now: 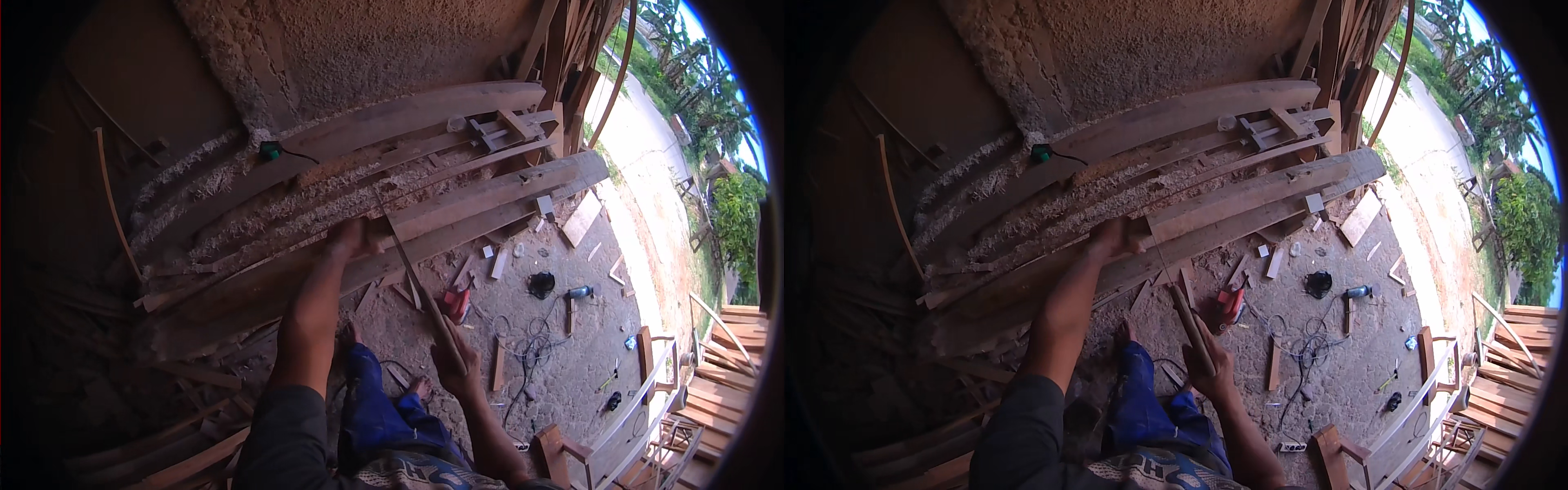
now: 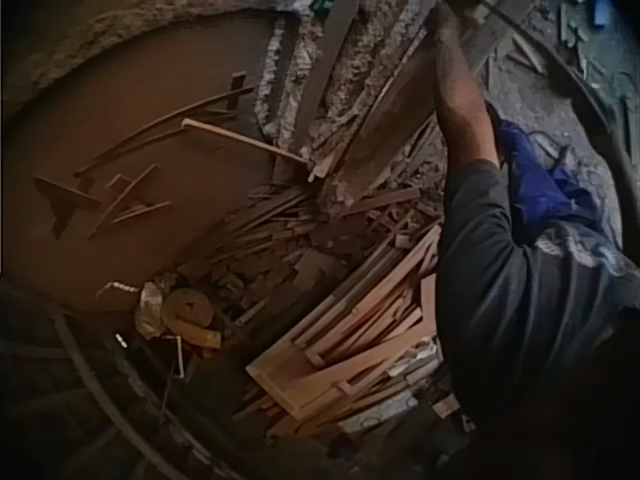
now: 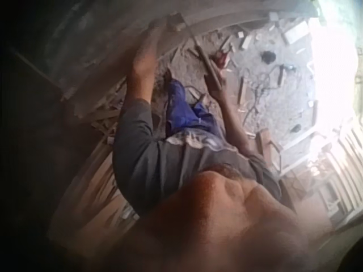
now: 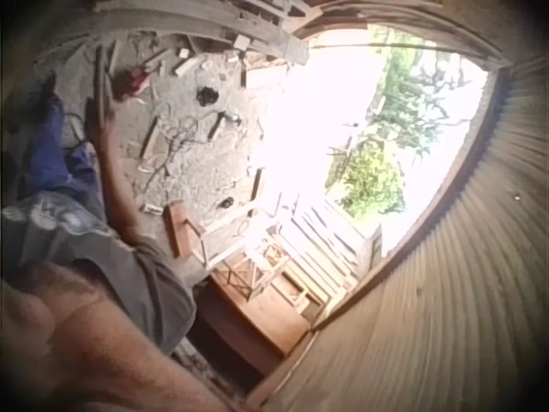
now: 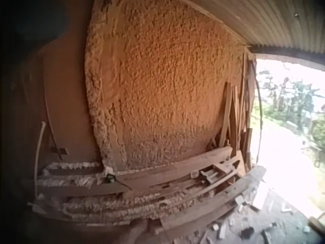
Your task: The person measures a wooden plank with a tape measure and marks it. They then use a hand saw to cut the plank along the marked line. After cutting, the person uses a power sander to smooth the surface of the wood.
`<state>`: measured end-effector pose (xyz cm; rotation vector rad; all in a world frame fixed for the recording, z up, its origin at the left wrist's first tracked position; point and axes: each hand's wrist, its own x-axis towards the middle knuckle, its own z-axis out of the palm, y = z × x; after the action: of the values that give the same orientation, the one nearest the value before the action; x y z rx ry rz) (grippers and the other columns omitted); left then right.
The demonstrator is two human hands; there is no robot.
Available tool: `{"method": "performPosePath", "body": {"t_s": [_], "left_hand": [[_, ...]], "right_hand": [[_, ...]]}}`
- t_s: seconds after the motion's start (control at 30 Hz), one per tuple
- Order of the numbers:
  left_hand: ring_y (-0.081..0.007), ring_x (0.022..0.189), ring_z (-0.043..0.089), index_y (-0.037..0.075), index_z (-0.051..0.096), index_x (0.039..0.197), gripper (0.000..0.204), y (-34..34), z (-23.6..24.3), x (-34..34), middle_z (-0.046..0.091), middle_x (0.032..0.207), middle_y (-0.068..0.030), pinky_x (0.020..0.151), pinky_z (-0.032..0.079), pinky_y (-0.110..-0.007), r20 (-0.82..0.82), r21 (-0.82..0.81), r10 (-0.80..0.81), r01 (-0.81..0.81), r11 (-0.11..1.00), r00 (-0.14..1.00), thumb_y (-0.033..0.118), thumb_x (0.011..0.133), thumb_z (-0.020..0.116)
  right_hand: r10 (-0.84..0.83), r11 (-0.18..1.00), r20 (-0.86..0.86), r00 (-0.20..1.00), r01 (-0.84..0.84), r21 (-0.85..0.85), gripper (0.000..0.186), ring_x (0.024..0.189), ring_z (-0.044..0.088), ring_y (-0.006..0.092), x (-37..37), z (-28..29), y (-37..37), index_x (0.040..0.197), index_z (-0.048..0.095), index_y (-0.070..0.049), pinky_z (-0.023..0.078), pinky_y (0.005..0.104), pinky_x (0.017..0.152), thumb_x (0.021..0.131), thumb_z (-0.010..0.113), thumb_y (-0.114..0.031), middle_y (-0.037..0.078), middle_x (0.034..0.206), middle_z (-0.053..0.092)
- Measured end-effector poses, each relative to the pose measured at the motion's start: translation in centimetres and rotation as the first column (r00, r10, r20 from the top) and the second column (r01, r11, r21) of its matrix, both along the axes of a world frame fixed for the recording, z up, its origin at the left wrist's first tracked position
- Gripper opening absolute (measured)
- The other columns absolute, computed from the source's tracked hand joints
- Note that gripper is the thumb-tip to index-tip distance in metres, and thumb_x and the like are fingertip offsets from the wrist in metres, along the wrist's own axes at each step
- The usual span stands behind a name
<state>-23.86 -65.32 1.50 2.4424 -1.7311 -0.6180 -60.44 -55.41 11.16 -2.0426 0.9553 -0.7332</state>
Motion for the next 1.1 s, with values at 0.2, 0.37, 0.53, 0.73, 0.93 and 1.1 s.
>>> {"method": "performPosePath", "body": {"t_s": [0.2, 0.37, 0.53, 0.73, 0.93, 1.1], "left_hand": [[-0.0393, 0.11, 0.068, 0.007, 0.064, 0.119, 0.074, 0.1, -1.5, -2.1, 0.071, 0.115, -0.0212, 0.093, 0.054, -0.049, 0.078, -0.181, -0.012, 0.026, 0.983, 0.997, 0.049, 0.063, 0.089], [-0.0402, 0.111, 0.066, 0.006, 0.064, 0.12, 0.073, -2.1, 2.1, -4.8, 0.069, 0.12, -0.0223, 0.095, 0.053, -0.049, 0.004, -0.044, -0.009, 0.009, 0.999, 1.0, 0.049, 0.066, 0.085], [-0.0389, 0.107, 0.069, 0.007, 0.065, 0.12, 0.072, -0.9, -2.8, 1.3, 0.071, 0.115, -0.021, 0.092, 0.055, -0.047, -0.068, -0.023, -0.036, 0.035, 0.999, 0.997, 0.047, 0.064, 0.088], [-0.0407, 0.108, 0.067, 0.006, 0.065, 0.113, 0.067, -0.1, -2.6, -2.0, 0.07, 0.115, -0.0215, 0.092, 0.054, -0.048, 0.088, -0.249, -0.02, 0.042, 0.968, 0.996, 0.049, 0.065, 0.086], [-0.0429, 0.112, 0.065, 0.004, 0.065, 0.127, 0.086, -0.9, -1.4, -0.5, 0.069, 0.119, -0.0237, 0.1, 0.052, -0.047, -0.031, -0.013, -0.024, 0.024, 1.0, 0.999, 0.053, 0.059, 0.088], [-0.0416, 0.111, 0.066, 0.006, 0.066, 0.117, 0.078, -1.4, -0.5, -1.3, 0.07, 0.117, -0.0221, 0.098, 0.052, -0.049, -0.144, -0.012, 0.011, -0.013, 1.0, 0.989, 0.053, 0.059, 0.088]], "right_hand": [[-0.045, 0.997, -0.086, 0.995, 0.04, -0.061, 0.051, 0.1, 0.075, 0.0307, -2.9, 0.1, 2.5, 0.139, 0.058, -0.002, 0.06, 0.0364, 0.083, 0.089, 0.068, -0.009, 0.019, 0.12, 0.071], [-0.063, 0.998, 0.16, 0.985, 0.06, 0.023, 0.05, 0.089, 0.073, 0.0364, 8.7, -3.7, -10.0, 0.138, 0.057, -0.004, 0.055, 0.0409, 0.075, 0.088, 0.066, -0.008, 0.027, 0.096, 0.067], [-0.031, 1.0, -0.093, 0.995, 0.03, -0.01, 0.057, 0.1, 0.074, 0.0314, -5.9, -0.3, 4.5, 0.141, 0.055, -0.004, 0.06, 0.038, 0.081, 0.086, 0.071, -0.009, 0.021, 0.121, 0.07], [-0.077, 0.997, 0.084, 0.993, 0.079, -0.022, 0.051, 0.088, 0.076, 0.0316, 1.6, -1.0, -2.0, 0.138, 0.059, -0.004, 0.059, 0.0386, 0.074, 0.088, 0.068, -0.011, 0.022, 0.107, 0.072], [-0.035, 0.986, 0.209, 0.977, 0.0, 0.167, 0.052, 0.092, 0.07, 0.0424, 7.2, -3.2, -6.6, 0.14, 0.056, -0.009, 0.055, 0.0423, 0.076, 0.089, 0.066, -0.011, 0.028, 0.102, 0.067], [-0.072, 0.997, -0.199, 0.977, 0.075, 0.003, 0.057, 0.104, 0.073, 0.0324, -8.4, 0.1, 6.7, 0.139, 0.056, -0.004, 0.061, 0.0384, 0.082, 0.085, 0.072, -0.011, 0.02, 0.126, 0.068]]}}
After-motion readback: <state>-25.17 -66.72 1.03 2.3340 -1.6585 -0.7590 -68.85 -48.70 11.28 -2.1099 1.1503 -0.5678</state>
